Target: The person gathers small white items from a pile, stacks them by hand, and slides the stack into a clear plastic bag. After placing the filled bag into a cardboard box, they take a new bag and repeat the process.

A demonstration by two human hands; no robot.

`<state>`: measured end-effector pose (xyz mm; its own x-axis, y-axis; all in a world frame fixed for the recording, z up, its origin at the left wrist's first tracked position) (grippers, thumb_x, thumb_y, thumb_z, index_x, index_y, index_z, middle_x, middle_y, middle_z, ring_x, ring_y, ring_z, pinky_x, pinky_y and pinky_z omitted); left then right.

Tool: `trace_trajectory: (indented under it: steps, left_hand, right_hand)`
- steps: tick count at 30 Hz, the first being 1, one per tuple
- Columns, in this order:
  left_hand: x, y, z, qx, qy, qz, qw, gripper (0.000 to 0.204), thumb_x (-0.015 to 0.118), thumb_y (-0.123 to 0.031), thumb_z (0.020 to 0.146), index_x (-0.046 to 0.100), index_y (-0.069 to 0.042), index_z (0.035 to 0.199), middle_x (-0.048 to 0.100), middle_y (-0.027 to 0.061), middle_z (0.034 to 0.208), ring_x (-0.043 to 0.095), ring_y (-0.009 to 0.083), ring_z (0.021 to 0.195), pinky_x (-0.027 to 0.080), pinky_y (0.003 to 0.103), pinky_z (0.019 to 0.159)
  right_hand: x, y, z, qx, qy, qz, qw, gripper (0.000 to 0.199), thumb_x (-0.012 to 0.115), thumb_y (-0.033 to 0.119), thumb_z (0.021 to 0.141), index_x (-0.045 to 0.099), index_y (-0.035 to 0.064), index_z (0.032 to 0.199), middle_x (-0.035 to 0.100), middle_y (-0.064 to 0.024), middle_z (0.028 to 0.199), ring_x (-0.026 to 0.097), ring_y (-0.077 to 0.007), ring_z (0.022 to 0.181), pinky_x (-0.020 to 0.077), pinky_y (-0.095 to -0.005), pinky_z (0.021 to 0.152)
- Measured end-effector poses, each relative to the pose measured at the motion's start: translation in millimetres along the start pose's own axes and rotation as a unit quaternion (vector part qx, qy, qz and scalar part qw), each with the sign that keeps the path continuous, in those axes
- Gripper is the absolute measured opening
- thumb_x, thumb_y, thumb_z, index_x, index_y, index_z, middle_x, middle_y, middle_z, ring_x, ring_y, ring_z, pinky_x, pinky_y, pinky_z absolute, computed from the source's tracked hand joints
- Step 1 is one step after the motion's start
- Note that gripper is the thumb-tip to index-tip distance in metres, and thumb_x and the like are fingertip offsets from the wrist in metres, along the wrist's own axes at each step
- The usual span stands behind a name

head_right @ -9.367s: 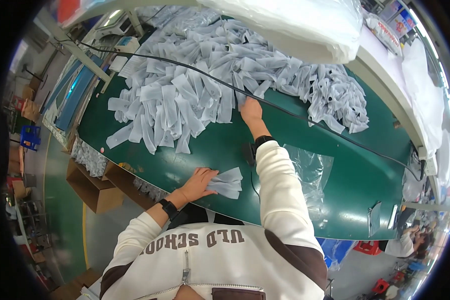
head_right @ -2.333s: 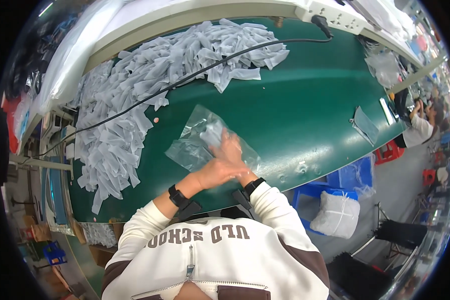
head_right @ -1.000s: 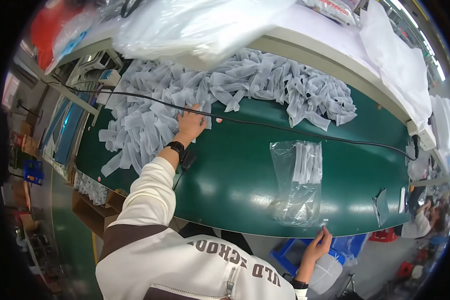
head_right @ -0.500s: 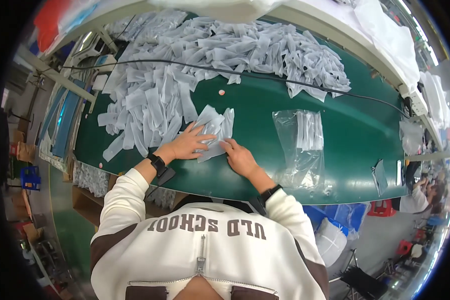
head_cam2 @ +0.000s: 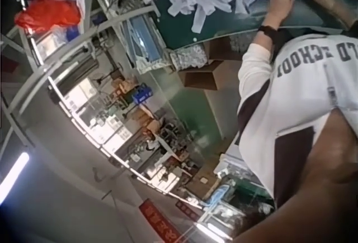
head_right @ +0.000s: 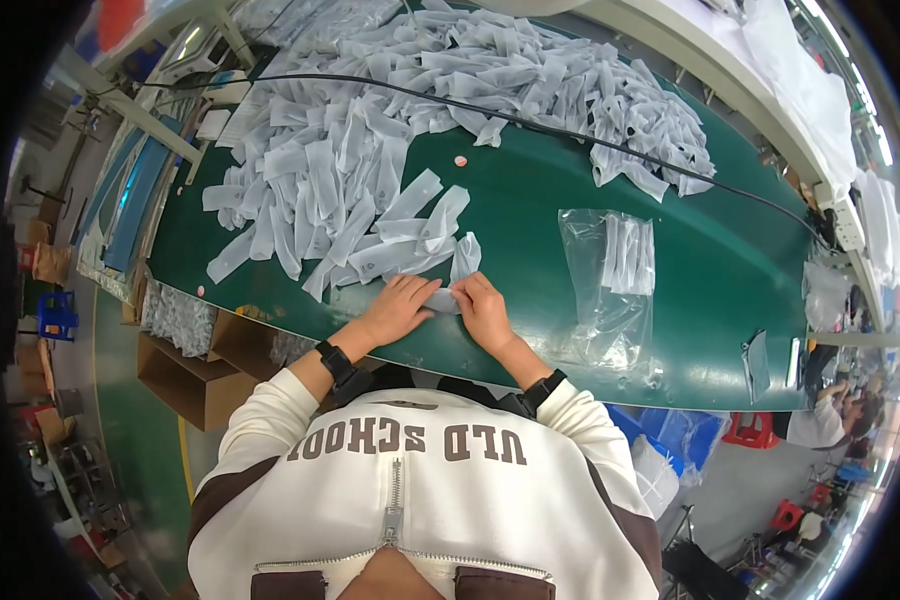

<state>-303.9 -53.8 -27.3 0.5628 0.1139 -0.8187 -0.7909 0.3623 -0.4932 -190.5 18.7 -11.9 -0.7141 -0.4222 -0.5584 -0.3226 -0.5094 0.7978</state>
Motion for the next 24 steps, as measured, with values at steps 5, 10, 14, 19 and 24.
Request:
trace_trajectory:
  steps: [5,10,14,19,24]
  left_hand:
    - [26.8,-0.1,-11.0,0.007,0.046,0.029,0.999,0.036,0.073,-0.013,0.075,0.062,-0.011,0.109,0.054,0.0058,0.097,0.052,0.0259,0.098,0.042,0.038,0.083]
    - [29.8,-14.3,-14.4,0.048,0.054,-0.001,0.997,0.032,0.073,-0.01,0.074,0.062,-0.01,0.104,0.051,0.0055,0.092,0.051,0.0257,0.094,0.042,0.038,0.08]
    - [43.7,-18.1,-14.7,0.038,0.107,-0.03,0.993,0.029,0.072,-0.008,0.072,0.062,-0.009,0.1,0.053,0.0073,0.1,0.052,0.0277,0.101,0.043,0.039,0.087]
    - [24.5,-35.0,-14.4,0.073,0.032,-0.044,0.996,0.028,0.072,-0.008,0.071,0.061,-0.007,0.097,0.054,0.0099,0.111,0.05,0.0319,0.112,0.041,0.041,0.097]
    - [0.9,-52.1,2.7,0.093,-0.037,-0.028,0.995,0.027,0.072,-0.008,0.07,0.06,-0.007,0.094,0.053,0.0114,0.119,0.047,0.0353,0.118,0.038,0.045,0.103]
  right_hand:
    - [-24.1,-54.9,-20.3,0.16,0.013,-0.209,0.965,0.024,0.068,0.025,0.088,0.064,0.002,0.087,0.062,-0.0167,0.086,0.064,-0.0342,0.074,0.0492,-0.0433,0.062]
    - [-24.6,-63.2,-24.0,0.185,-0.023,-0.243,0.952,0.029,0.068,0.031,0.086,0.064,0.0027,0.085,0.061,-0.0179,0.083,0.062,-0.0375,0.073,0.0488,-0.0452,0.062]
    - [-0.4,-79.1,-23.6,0.167,0.023,-0.246,0.955,0.015,0.067,0.015,0.08,0.06,0.0016,0.081,0.06,-0.0209,0.085,0.062,-0.0398,0.075,0.0493,-0.0495,0.064]
    - [-12.2,-67.5,-46.5,0.056,0.046,-0.112,0.991,0.011,0.061,0.002,0.075,0.053,0.0004,0.081,0.057,-0.0187,0.088,0.06,-0.0407,0.078,0.0503,-0.0492,0.068]
    - [-5.5,-34.2,-69.4,-0.048,0.119,-0.1,0.987,0.014,0.06,-0.002,0.074,0.049,0.0004,0.083,0.054,-0.0175,0.091,0.059,-0.0403,0.078,0.0503,-0.0487,0.068]
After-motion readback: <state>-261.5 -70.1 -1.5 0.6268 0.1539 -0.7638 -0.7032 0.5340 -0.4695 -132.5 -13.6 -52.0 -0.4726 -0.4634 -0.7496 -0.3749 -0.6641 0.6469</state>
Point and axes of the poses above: each hand's wrist, its own z-axis towards the middle knuckle, its own x-axis out of the palm, y = z × x, the point moved 10 cm from there along z, towards the middle knuckle
